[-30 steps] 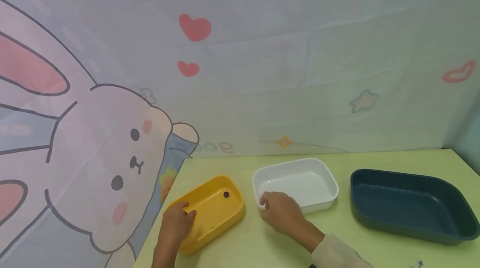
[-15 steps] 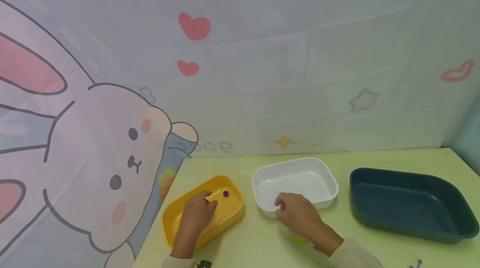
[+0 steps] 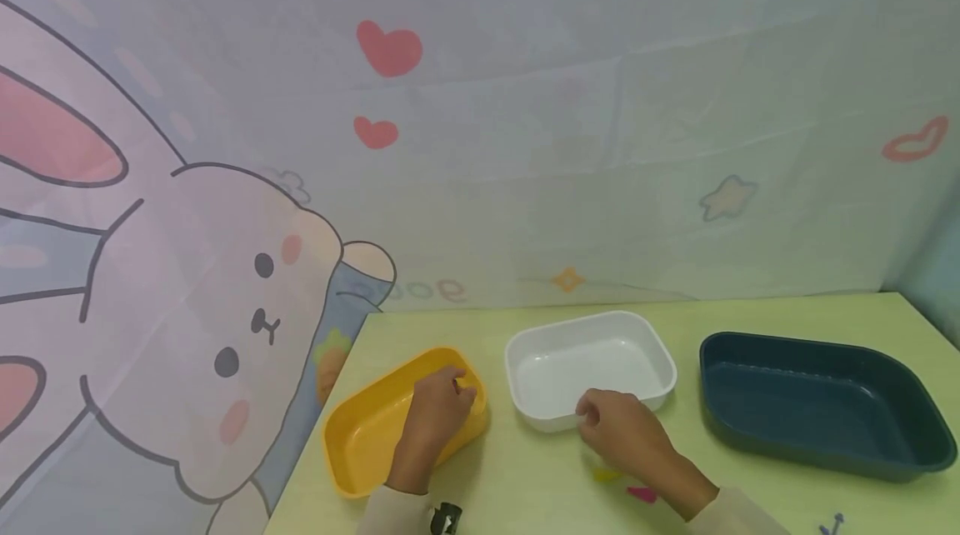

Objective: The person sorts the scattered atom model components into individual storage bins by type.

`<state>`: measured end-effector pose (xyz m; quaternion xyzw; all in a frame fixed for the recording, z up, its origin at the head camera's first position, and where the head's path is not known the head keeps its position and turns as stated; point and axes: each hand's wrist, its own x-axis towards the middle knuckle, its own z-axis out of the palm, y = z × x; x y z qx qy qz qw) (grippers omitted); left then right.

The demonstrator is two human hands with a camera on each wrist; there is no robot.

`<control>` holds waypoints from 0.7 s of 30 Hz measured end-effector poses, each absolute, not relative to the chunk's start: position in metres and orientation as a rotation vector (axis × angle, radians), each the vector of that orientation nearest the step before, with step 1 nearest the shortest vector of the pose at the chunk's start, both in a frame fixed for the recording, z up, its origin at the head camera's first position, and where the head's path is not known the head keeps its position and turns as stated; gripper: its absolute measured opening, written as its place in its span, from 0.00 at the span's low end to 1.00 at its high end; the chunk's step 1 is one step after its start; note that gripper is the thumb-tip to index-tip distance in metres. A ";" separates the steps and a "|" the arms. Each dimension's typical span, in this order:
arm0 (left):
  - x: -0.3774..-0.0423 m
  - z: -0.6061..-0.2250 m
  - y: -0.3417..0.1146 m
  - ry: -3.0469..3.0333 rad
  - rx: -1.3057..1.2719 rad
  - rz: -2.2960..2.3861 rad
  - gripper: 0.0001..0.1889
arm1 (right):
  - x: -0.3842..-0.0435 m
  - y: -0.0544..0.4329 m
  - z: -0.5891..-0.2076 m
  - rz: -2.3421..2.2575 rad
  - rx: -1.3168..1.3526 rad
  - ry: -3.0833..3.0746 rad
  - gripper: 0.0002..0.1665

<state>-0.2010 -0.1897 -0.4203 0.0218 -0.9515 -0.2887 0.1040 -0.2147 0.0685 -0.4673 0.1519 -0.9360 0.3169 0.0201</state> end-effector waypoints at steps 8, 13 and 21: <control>-0.215 -0.427 -0.167 -2.784 -0.039 -0.881 0.15 | -0.217 0.087 -0.482 0.939 0.456 -2.921 0.07; -0.224 -0.430 -0.153 -2.854 0.016 -0.883 0.15 | -0.214 0.096 -0.490 0.992 0.405 -2.998 0.08; -0.235 -0.438 -0.139 -2.916 0.132 -0.868 0.16 | -0.215 0.110 -0.501 0.882 0.432 -3.071 0.08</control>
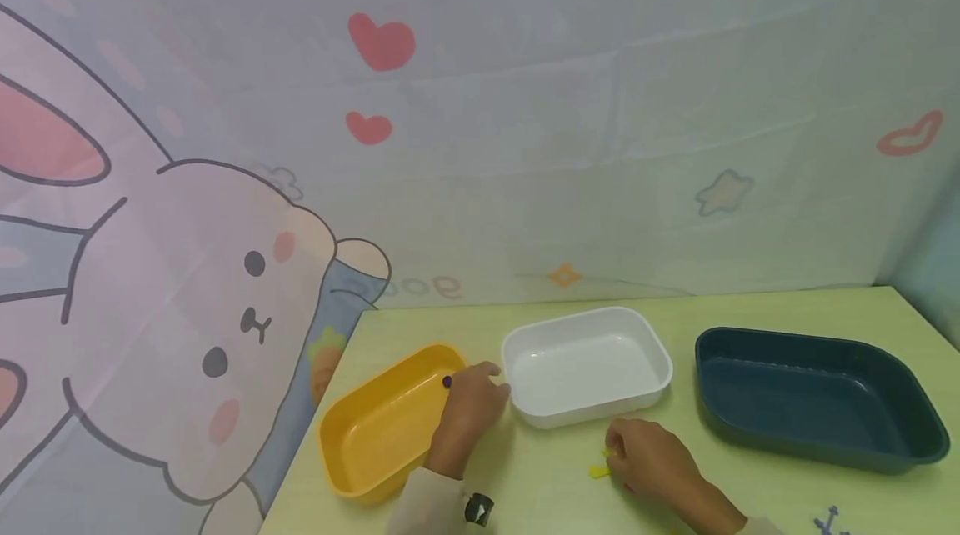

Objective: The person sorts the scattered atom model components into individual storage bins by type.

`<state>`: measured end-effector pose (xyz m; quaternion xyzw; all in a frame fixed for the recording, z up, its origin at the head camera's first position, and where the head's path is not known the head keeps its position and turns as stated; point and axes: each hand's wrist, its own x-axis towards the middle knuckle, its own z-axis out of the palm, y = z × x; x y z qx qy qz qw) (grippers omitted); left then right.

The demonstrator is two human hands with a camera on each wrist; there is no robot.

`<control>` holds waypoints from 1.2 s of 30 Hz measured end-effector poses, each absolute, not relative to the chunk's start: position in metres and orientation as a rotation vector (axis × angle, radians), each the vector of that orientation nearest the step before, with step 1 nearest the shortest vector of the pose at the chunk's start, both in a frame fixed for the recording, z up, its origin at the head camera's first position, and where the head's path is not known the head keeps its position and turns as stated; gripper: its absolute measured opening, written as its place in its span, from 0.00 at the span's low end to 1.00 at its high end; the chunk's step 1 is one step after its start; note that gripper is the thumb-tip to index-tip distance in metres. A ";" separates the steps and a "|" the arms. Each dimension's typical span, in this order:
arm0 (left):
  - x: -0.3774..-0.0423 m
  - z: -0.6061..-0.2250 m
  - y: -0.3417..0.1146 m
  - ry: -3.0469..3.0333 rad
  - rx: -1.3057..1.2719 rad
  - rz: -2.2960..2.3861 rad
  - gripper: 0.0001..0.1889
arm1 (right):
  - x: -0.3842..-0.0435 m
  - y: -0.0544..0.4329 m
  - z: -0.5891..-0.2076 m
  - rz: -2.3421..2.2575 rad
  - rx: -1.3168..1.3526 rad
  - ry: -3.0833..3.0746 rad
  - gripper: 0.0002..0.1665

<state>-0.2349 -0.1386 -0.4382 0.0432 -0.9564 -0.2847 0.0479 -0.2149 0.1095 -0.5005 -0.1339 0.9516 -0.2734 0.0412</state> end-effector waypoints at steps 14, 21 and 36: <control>-0.244 -0.448 -0.128 -2.926 0.251 -0.906 0.16 | -0.217 0.120 -0.508 -0.720 -0.402 2.910 0.07; -0.245 -0.448 -0.124 -2.917 0.265 -0.919 0.18 | -0.216 0.118 -0.508 -0.705 -0.428 2.927 0.07; -0.247 -0.446 -0.120 -2.942 0.398 -0.978 0.19 | -0.214 0.110 -0.510 -0.728 -0.444 2.937 0.10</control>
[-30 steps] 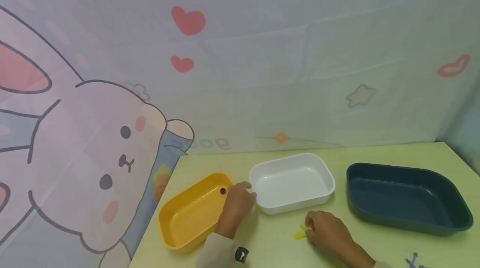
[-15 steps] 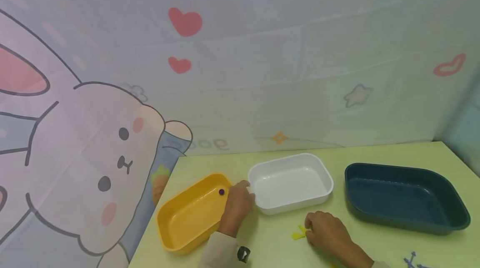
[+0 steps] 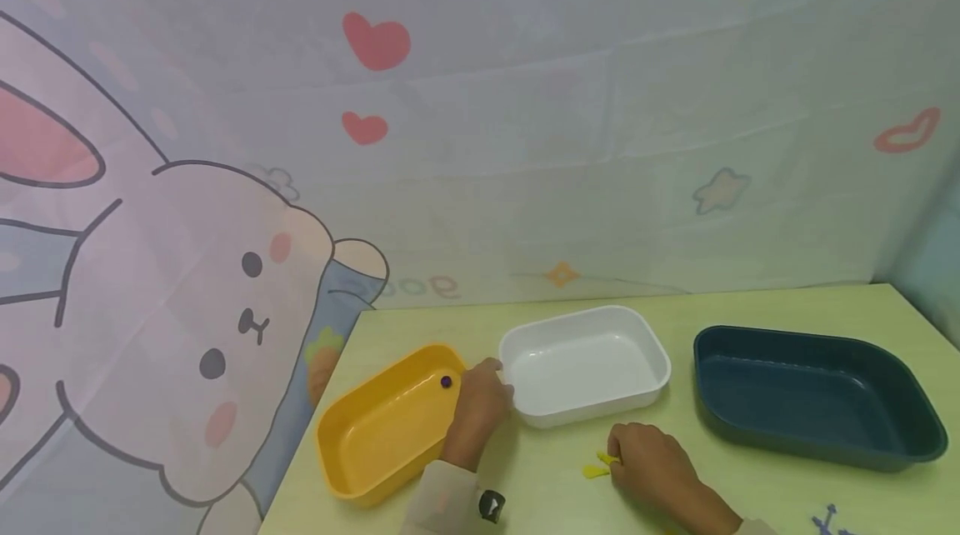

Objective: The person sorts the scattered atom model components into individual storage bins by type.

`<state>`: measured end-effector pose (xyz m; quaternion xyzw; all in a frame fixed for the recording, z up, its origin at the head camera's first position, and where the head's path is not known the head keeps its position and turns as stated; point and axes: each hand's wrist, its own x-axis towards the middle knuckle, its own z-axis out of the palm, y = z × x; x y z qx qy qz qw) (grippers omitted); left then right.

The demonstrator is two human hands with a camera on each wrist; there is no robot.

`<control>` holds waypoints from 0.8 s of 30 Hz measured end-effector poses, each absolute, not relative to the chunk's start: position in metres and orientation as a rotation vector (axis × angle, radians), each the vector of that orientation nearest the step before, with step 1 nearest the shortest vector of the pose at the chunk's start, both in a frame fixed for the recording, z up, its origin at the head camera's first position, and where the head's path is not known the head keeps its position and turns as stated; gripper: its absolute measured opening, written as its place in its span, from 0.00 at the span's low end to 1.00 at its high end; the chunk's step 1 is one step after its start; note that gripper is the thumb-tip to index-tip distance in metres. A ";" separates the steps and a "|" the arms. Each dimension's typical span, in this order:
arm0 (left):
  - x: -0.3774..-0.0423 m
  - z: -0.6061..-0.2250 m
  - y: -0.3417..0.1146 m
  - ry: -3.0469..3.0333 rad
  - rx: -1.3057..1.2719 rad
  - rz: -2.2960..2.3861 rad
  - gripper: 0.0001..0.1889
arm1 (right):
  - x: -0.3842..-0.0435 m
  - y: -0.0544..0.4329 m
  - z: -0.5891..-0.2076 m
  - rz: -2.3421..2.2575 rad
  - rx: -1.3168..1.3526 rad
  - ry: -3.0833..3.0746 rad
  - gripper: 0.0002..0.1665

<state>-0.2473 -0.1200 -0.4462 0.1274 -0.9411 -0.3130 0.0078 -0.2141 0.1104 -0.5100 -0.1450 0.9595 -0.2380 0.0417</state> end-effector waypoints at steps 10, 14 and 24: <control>-0.247 -0.448 -0.121 -2.907 0.385 -1.018 0.18 | -0.211 0.109 -0.509 -0.764 -0.458 2.948 0.13; -0.246 -0.449 -0.122 -2.901 0.395 -1.054 0.19 | -0.208 0.107 -0.508 -0.776 -0.455 2.961 0.13; -0.243 -0.450 -0.123 -2.914 0.387 -0.993 0.18 | -0.201 0.103 -0.507 -0.789 -0.427 2.958 0.13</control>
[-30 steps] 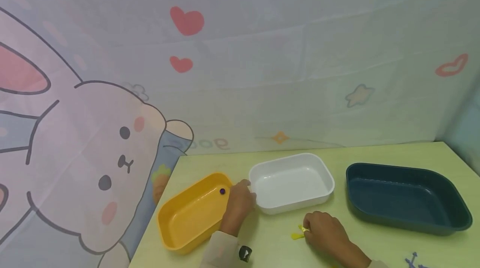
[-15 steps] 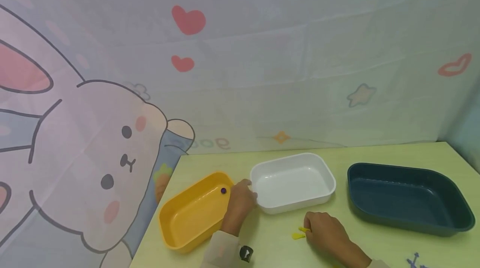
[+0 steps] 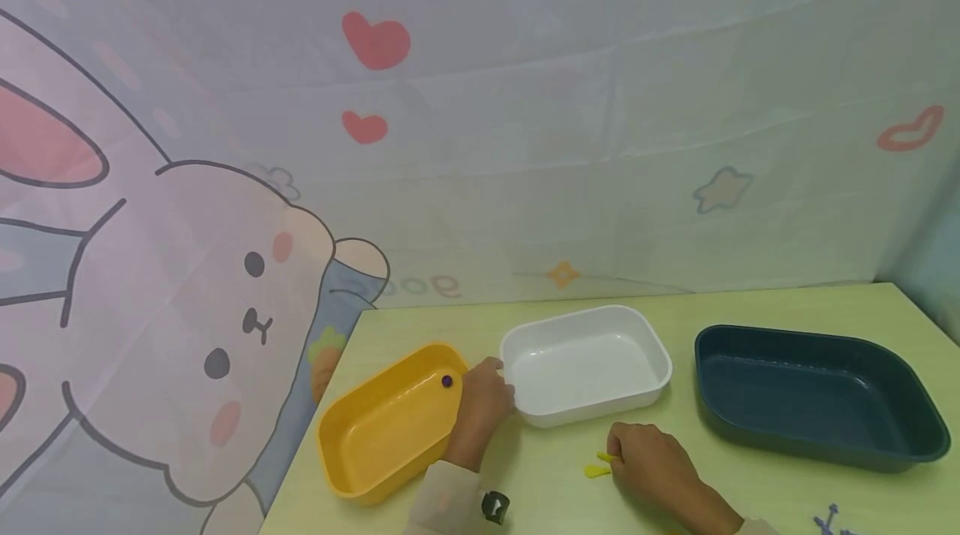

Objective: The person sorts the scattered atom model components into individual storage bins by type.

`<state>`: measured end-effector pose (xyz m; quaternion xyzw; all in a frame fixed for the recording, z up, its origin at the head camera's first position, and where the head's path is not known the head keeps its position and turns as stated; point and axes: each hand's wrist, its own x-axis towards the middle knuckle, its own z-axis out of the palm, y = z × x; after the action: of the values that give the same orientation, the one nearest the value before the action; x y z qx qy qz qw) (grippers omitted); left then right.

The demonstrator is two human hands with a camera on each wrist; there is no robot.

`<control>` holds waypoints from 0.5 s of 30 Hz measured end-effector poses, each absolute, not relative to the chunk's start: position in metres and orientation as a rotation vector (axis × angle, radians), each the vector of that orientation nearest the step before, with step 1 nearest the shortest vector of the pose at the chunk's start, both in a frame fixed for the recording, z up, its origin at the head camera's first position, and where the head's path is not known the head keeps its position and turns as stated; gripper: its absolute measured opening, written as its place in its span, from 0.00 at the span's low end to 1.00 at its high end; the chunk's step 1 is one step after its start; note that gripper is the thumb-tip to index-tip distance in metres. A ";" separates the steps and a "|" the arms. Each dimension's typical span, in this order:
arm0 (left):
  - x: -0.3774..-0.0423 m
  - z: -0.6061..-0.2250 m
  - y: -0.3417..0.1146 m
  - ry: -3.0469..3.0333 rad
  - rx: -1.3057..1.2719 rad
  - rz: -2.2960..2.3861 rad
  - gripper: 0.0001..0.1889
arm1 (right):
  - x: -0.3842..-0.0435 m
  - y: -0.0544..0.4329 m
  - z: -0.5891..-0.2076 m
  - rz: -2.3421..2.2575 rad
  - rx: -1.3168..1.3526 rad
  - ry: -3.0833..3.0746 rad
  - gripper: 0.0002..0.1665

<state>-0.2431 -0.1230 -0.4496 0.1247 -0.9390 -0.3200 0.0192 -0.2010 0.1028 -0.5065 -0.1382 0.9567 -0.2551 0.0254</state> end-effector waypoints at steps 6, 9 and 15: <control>-0.243 -0.451 -0.123 -2.928 0.361 -0.932 0.17 | -0.201 0.103 -0.506 -0.789 -0.431 2.962 0.13; -0.243 -0.451 -0.123 -2.938 0.356 -0.896 0.17 | -0.201 0.103 -0.506 -0.803 -0.434 2.963 0.14; -0.244 -0.453 -0.125 -2.942 0.348 -0.868 0.18 | -0.202 0.104 -0.499 -0.820 -0.430 2.955 0.12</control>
<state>-0.2440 -0.1246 -0.4527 0.1126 -0.9526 -0.2812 0.0273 -0.2019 0.1043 -0.4989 -0.1389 0.9540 -0.2648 0.0226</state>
